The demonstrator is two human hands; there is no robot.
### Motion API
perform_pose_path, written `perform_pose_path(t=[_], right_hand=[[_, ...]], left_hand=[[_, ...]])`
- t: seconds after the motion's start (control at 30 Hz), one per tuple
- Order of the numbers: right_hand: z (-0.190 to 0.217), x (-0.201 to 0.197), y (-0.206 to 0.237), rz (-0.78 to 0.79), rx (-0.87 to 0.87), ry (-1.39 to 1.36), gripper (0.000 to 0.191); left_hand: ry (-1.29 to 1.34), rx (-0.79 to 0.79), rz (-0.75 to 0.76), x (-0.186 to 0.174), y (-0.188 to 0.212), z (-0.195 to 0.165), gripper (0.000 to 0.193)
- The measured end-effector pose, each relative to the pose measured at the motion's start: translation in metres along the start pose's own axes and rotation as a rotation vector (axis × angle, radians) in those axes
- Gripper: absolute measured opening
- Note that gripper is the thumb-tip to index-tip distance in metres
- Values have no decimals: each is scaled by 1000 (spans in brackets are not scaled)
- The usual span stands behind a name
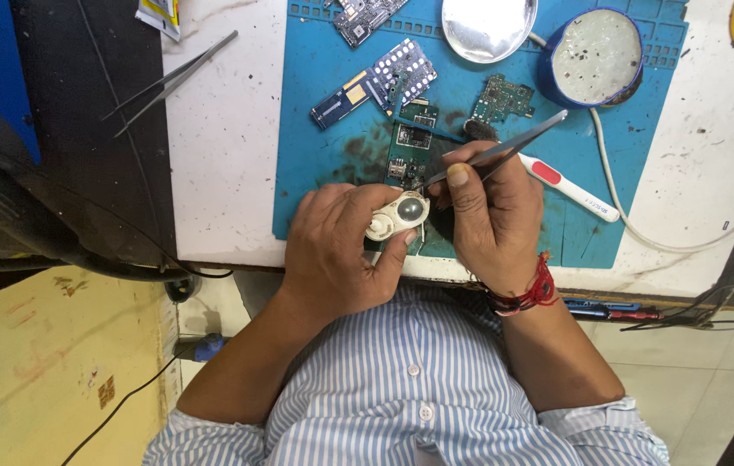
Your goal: The person uses a magnifying glass and tweezers to inspect and manipulate small components on a circuit board. They then use a hot air gun to apply heat to specific areas of the board while holding components with tweezers. The person continues to adjust and place small parts on the circuit board using tweezers.
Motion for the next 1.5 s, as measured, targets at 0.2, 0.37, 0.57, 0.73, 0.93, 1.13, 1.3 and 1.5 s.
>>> perform_pose_path(t=[0.2,0.37,0.57,0.73,0.93,1.13,1.3,1.5], right_hand=[[3,1,-1,8,-16,8,17],[1,1,0,10,12,-11,17],[0,1,-1,15,-11,-34,18],[-1,0,0,5,2,-25,18],[-2,-1,1,7,-1,-46,19],[-3,-5,2,-74,2,-64,20],[-1,-3,-1,-43,3,-28,20],[0,-3,0,-46,6,-13,20]], left_hand=[[55,-12,-3,1,6,7,37],[607,-233,-134,-2,16,35,35],[878,-269,-212,-1,25,47,39],[953,-278,-222,2,28,49,40],[1012,-272,-239,-3,29,52,38],[1011,-261,-243,0,30,51,37],[1010,-262,-247,1,28,50,38],[621,-193,-119,-2,21,36,37]])
Point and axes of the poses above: each hand's wrist, its own y-axis away from the middle knuckle, its own x-axis out of the palm, z = x × y, the point moved 6 cm from there along -y, towards the middle knuckle, and after that the axes turned 5 degrees about -y, right-handed, at the moved point
